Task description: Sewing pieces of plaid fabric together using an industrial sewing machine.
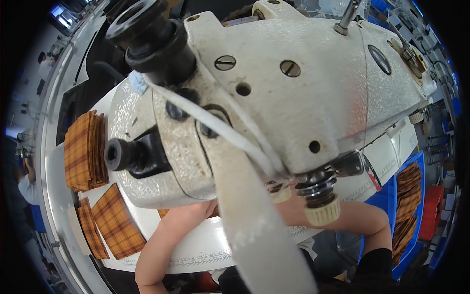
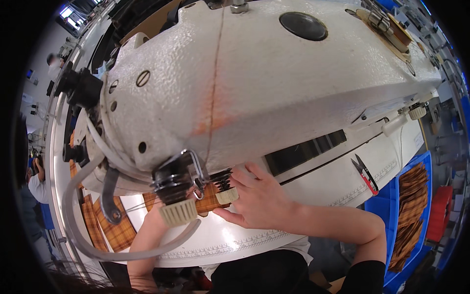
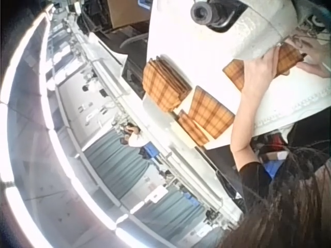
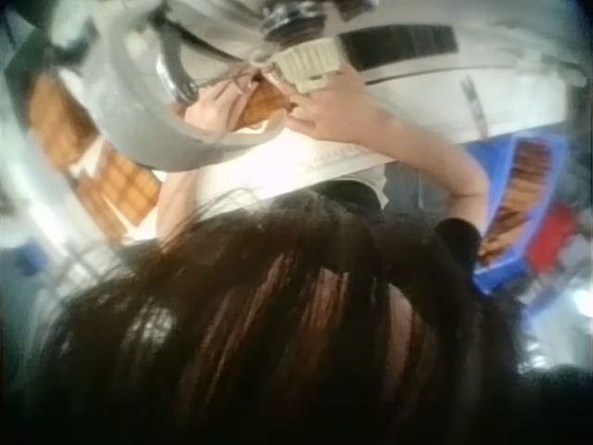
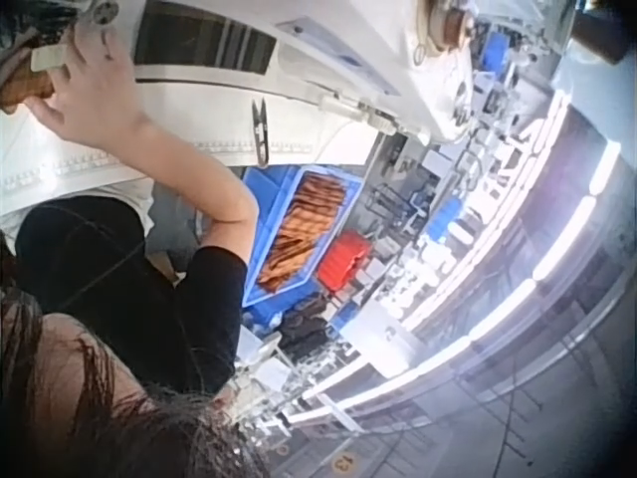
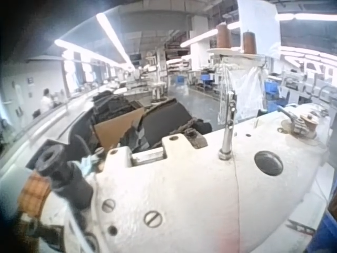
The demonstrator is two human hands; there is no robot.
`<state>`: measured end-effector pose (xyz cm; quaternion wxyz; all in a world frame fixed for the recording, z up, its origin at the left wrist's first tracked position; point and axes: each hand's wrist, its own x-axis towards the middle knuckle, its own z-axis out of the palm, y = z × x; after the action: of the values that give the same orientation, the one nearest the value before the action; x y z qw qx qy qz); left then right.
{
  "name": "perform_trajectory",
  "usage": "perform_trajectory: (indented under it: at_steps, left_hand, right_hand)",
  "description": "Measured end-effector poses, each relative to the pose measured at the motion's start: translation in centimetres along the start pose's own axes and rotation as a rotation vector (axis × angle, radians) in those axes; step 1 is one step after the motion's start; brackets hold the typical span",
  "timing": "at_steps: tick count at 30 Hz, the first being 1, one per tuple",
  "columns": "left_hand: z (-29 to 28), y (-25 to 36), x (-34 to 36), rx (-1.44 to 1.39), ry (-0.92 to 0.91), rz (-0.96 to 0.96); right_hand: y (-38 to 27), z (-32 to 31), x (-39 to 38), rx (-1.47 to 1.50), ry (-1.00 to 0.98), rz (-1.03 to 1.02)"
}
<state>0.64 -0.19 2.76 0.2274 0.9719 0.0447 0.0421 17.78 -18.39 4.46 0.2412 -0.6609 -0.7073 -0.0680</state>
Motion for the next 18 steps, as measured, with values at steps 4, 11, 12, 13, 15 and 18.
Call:
perform_trajectory:
  at_steps: [4, 11, 12, 13, 15, 18]
  left_hand:
    - [-0.1, 0.2, 0.5, 0.07, 0.052, 0.043]
    - [0.4, -0.4, -0.2, -0.093, -0.031, -0.051]
    - [0.6, -0.6, -0.4, -0.091, -0.031, -0.051]
    - [0.8, -0.7, -0.5, -0.054, -0.04, -0.044]
    - [0.6, -0.4, -0.3, -0.019, -0.048, -0.03]
    - [-0.7, 0.6, 0.4, 0.081, 0.035, 0.046]
  right_hand:
    - [0.1, -0.6, 0.1, -0.005, -0.013, 0.017]
    - [0.2, -0.5, 0.0, -0.039, -0.017, -0.024]
    - [0.2, -0.5, 0.1, -0.039, -0.016, -0.025]
    - [0.1, -0.5, 0.1, -0.046, -0.006, -0.024]
    - [0.1, -0.7, 0.1, -0.059, 0.003, -0.02]
    - [0.3, -0.5, 0.2, -0.087, 0.018, -0.044]
